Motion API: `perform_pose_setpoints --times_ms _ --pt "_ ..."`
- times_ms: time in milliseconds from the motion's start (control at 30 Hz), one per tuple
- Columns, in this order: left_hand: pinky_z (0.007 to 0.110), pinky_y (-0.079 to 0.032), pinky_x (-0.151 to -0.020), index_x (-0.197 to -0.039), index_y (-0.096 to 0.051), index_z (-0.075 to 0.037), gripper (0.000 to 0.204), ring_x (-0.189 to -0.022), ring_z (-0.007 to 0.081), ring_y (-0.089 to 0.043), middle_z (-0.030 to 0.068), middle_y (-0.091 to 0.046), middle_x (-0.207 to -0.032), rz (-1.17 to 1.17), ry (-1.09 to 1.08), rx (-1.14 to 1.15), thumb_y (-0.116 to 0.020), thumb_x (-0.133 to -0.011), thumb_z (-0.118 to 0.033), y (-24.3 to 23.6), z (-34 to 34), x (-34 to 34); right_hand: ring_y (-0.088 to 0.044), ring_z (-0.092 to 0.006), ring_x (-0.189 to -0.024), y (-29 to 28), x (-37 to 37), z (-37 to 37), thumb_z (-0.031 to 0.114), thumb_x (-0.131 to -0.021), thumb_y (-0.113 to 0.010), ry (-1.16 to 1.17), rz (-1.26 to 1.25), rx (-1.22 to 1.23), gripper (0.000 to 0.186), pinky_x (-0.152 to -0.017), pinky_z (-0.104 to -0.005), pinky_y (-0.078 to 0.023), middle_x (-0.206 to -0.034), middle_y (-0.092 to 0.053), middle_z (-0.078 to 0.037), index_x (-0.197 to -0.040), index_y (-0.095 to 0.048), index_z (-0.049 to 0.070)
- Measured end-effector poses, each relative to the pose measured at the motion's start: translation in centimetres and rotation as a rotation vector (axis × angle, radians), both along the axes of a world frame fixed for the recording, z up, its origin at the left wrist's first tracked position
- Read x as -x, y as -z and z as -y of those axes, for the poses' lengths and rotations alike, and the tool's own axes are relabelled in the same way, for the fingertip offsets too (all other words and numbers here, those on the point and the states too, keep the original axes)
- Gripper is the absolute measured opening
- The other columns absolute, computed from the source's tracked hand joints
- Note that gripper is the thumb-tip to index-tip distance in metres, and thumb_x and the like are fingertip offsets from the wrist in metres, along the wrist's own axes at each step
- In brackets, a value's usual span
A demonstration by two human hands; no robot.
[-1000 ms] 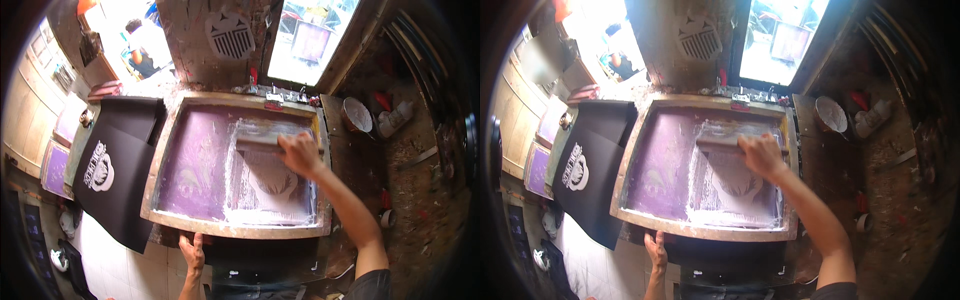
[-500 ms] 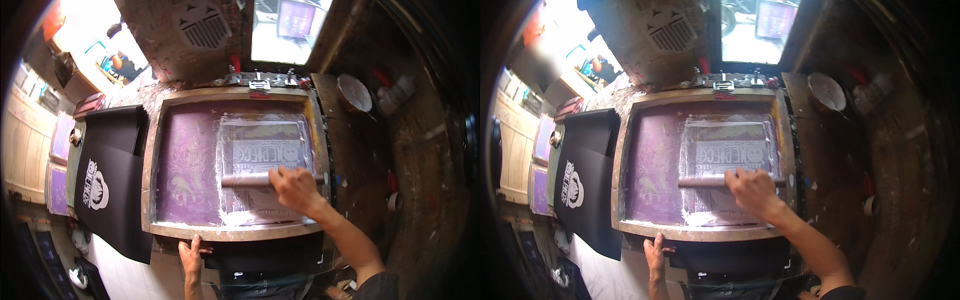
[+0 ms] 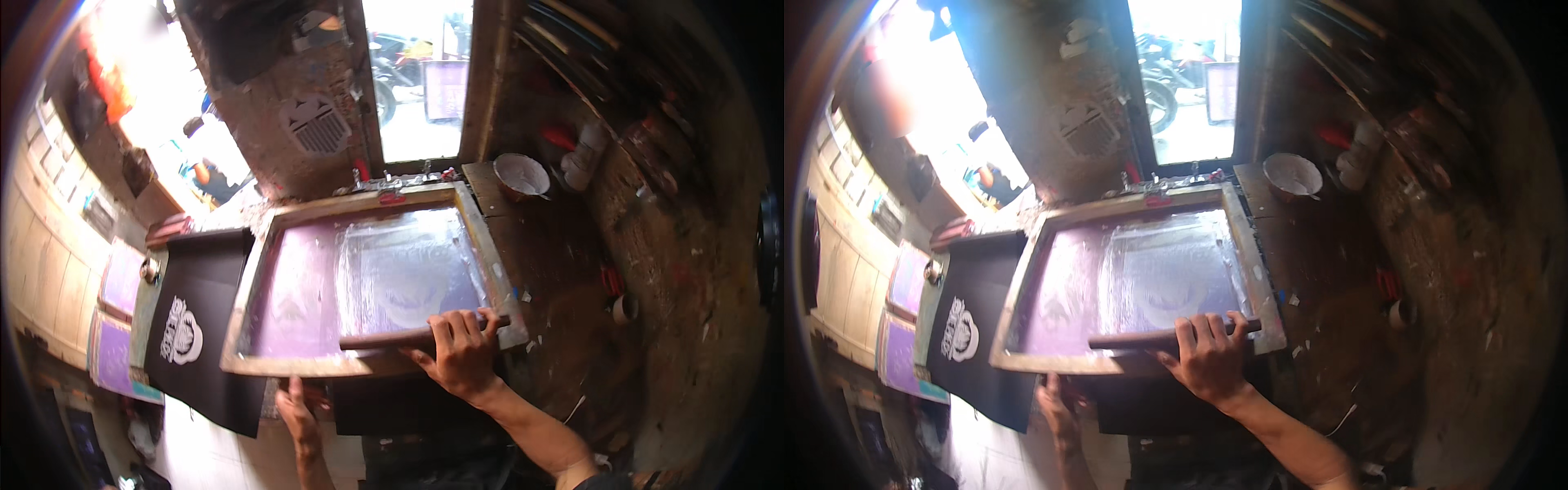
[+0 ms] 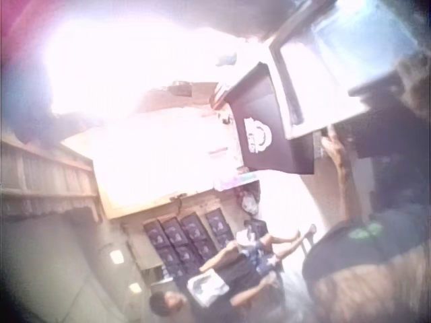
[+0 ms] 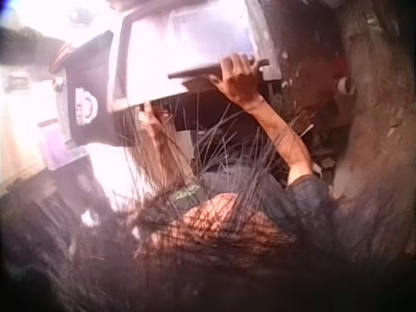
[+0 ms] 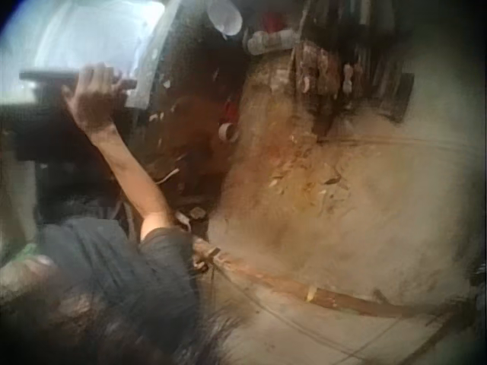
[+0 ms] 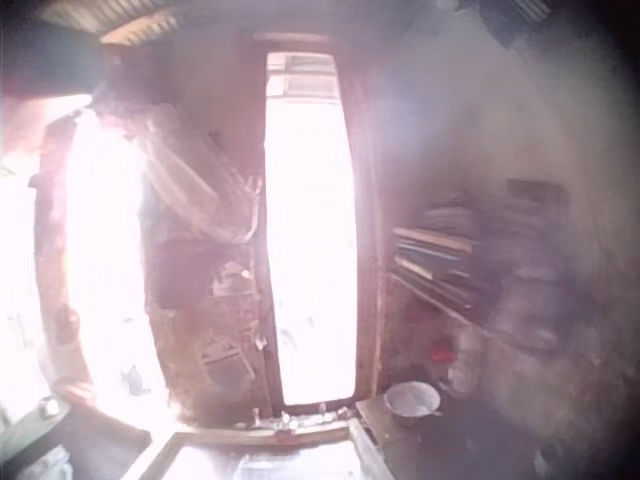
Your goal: The person repeatedly places black t-shirts under a screen printing frame, uses a squeegee to press white ink through the screen onto each shirt, then lifts the frame and removes the printed shirt. The process is repeated for multiple shirts in a small workshop.
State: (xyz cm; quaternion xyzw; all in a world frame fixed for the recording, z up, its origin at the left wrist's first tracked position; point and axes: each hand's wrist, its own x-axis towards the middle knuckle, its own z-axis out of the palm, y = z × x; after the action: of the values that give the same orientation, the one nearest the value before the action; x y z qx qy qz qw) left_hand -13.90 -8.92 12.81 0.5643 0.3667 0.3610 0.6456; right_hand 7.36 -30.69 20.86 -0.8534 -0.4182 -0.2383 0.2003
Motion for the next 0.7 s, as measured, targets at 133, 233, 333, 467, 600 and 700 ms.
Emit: perform_pose_setpoints --times_ms 133,233,333,467,600,700 --pt "0.030 -0.051 -0.064 -0.134 -0.043 0.005 0.061 -0.064 0.0186 -0.063 0.0082 -0.063 -0.072 0.128 -0.019 -0.239 -0.058 -0.103 -0.046 -8.8 -0.9 -5.5 -0.059 -0.0273 -0.089 -8.6 -3.8 -1.1 0.062 -0.086 -0.069 0.074 0.225 -0.040 0.055 -0.095 -0.0505 -0.034 -0.087 -0.060 -0.009 -0.093 -0.063 0.008" --pt "0.035 -0.052 -0.080 -0.128 -0.054 0.002 0.043 -0.081 0.0218 -0.068 0.0116 -0.069 -0.083 0.069 0.040 -0.704 -0.058 -0.102 -0.032 -9.0 -5.7 -10.5 -0.062 -0.0294 -0.090 -15.4 -8.5 -5.8 0.061 -0.088 -0.067 0.037 0.254 -0.086 0.055 -0.091 -0.0467 -0.039 -0.089 -0.063 -0.012 -0.091 -0.064 0.006" --pt "0.043 -0.045 -0.108 -0.137 -0.053 0.000 0.046 -0.119 0.0338 -0.065 0.0231 -0.065 -0.130 -0.129 0.245 -0.734 -0.067 -0.097 -0.017 -4.8 -10.4 -19.0 -0.069 -0.0337 -0.094 -20.2 -12.2 -8.3 0.062 -0.090 -0.065 0.054 0.234 -0.091 0.061 -0.094 -0.0488 -0.045 -0.095 -0.071 -0.018 -0.097 -0.068 0.001" --pt "0.063 -0.024 -0.119 -0.155 -0.042 -0.012 0.067 -0.150 0.0373 -0.033 0.0188 -0.042 -0.159 -0.885 0.405 -1.166 -0.058 -0.100 -0.046 4.6 -11.1 -18.6 -0.072 -0.0386 -0.095 -22.4 -17.0 -10.0 0.065 -0.090 -0.064 -0.001 0.128 -0.120 0.070 -0.093 -0.0493 -0.051 -0.097 -0.074 -0.024 -0.107 -0.070 -0.002" --pt "0.059 -0.023 -0.121 -0.149 -0.053 -0.014 0.053 -0.148 0.0354 -0.038 0.0143 -0.047 -0.156 -0.793 0.407 -1.163 -0.060 -0.100 -0.034 5.9 -7.2 -15.0 -0.072 -0.0388 -0.086 -25.7 -21.2 -11.8 0.071 -0.088 -0.062 -0.041 -0.008 -0.011 0.080 -0.087 -0.0495 -0.053 -0.092 -0.073 -0.023 -0.111 -0.071 -0.006" --pt "0.052 -0.033 -0.118 -0.138 -0.061 -0.009 0.045 -0.141 0.0329 -0.048 0.0147 -0.057 -0.146 -0.632 0.434 -1.189 -0.068 -0.095 -0.021 6.7 -4.9 -14.7 -0.070 -0.0369 -0.085 -27.4 -28.7 -13.6 0.072 -0.091 -0.056 -0.080 0.020 0.096 0.077 -0.087 -0.0491 -0.051 -0.092 -0.072 -0.022 -0.110 -0.074 -0.001"
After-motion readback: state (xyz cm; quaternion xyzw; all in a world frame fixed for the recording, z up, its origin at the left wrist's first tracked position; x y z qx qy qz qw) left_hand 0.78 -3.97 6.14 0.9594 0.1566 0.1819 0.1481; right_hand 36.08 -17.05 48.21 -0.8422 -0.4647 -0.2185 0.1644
